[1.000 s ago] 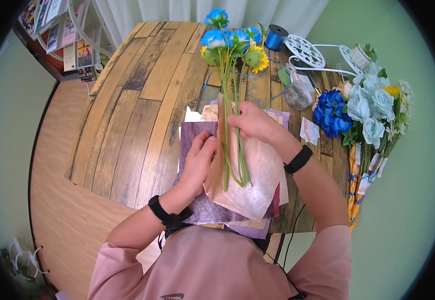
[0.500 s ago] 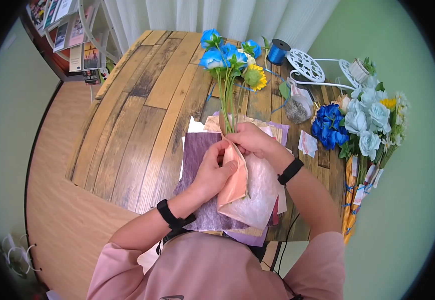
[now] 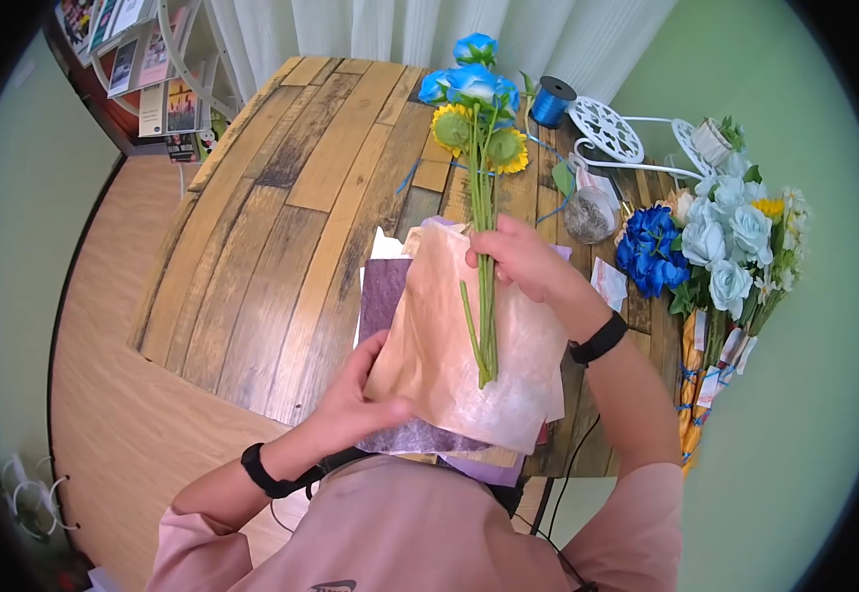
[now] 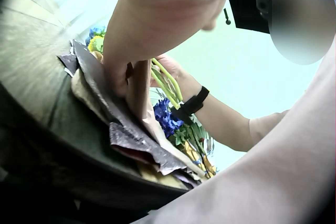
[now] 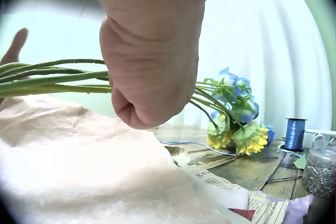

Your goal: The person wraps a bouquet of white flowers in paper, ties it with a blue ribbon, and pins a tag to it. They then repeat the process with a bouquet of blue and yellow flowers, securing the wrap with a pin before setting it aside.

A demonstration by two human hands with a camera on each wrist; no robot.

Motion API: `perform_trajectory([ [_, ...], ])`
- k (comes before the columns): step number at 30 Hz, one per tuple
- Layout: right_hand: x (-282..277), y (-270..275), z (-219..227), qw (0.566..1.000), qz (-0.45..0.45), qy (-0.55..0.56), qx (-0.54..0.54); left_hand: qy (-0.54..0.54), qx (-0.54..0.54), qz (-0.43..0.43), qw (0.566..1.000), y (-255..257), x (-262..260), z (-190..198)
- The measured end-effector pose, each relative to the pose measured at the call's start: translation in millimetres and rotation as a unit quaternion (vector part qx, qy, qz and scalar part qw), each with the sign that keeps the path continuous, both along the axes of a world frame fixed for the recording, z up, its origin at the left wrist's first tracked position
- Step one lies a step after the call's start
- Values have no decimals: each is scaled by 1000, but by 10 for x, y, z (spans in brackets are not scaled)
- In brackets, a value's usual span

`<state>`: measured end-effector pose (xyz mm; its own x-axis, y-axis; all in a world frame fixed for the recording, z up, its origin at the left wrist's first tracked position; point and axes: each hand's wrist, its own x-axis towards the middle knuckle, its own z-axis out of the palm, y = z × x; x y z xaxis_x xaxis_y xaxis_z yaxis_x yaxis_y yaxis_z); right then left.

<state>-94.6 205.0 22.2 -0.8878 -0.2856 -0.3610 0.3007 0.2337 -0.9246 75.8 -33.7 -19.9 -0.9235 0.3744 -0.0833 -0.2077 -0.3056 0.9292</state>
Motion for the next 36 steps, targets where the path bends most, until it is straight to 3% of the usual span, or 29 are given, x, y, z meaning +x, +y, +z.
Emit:
perform_trajectory([
  [1, 14, 2, -3, 1000, 1, -1, -1, -8, -117, -8, 993, -8, 46, 20],
  [4, 26, -12, 89, 1000, 7, 20, -10, -37, -159, 27, 986, 35, -67, -156],
  [6, 77, 25, 274, 999, 42, 23, 9, -12, -136, 59, 989, 14, -202, -108],
  [8, 148, 71, 478, 999, 41, 24, -3, -15, -87, 17, 996, -92, -488, 253],
  [10, 211, 110, 655, 999, 42, 27, -15, -5, -90, -113, 989, -251, -886, 523],
  [11, 241, 127, 726, 998, 43, 51, -7, -4, -88, -112, 990, -266, -1111, 612],
  [13, 290, 167, 864, 993, 58, 96, 22, 21, -157, -303, 940, -293, -1579, 784],
  [14, 319, 161, 902, 993, 59, 98, 24, 11, -170, -336, 926, -268, -1857, 709],
  [15, 351, 159, 932, 992, 54, 109, 34, 70, -168, -360, 915, -191, -2069, 666],
  [16, 381, 160, 947, 991, 48, 120, 43, 71, -167, -360, 915, -89, -2151, 664],
  [18, 440, 132, 937, 992, 40, 115, 45, 123, -292, -80, 945, 75, -2245, 657],
  [19, 458, 127, 922, 993, 31, 108, 45, 122, -292, -79, 945, 87, -2269, 594],
  [21, 432, 163, 783, 993, 44, 104, 32, 17, -313, -4, 950, 78, -2321, 461],
  [22, 414, 177, 691, 993, 55, 101, 19, 16, -317, -5, 948, 10, -2279, 421],
  [24, 398, 176, 529, 995, 47, 88, 11, 191, -538, -34, 821, -223, -2058, 282],
  [26, 392, 159, 424, 996, 41, 75, 7, 128, -591, -147, 783, -412, -1848, 352],
  [30, 383, 80, 287, 997, 43, 68, 8, 133, -613, -163, 762, -497, -1320, 258],
  [33, 399, -11, 213, 994, 53, 93, 23, 235, -593, -70, 767, -440, -1189, 6],
  [36, 456, -69, 198, 992, 55, 107, 46, 226, -591, -46, 773, -415, -1234, -115],
])
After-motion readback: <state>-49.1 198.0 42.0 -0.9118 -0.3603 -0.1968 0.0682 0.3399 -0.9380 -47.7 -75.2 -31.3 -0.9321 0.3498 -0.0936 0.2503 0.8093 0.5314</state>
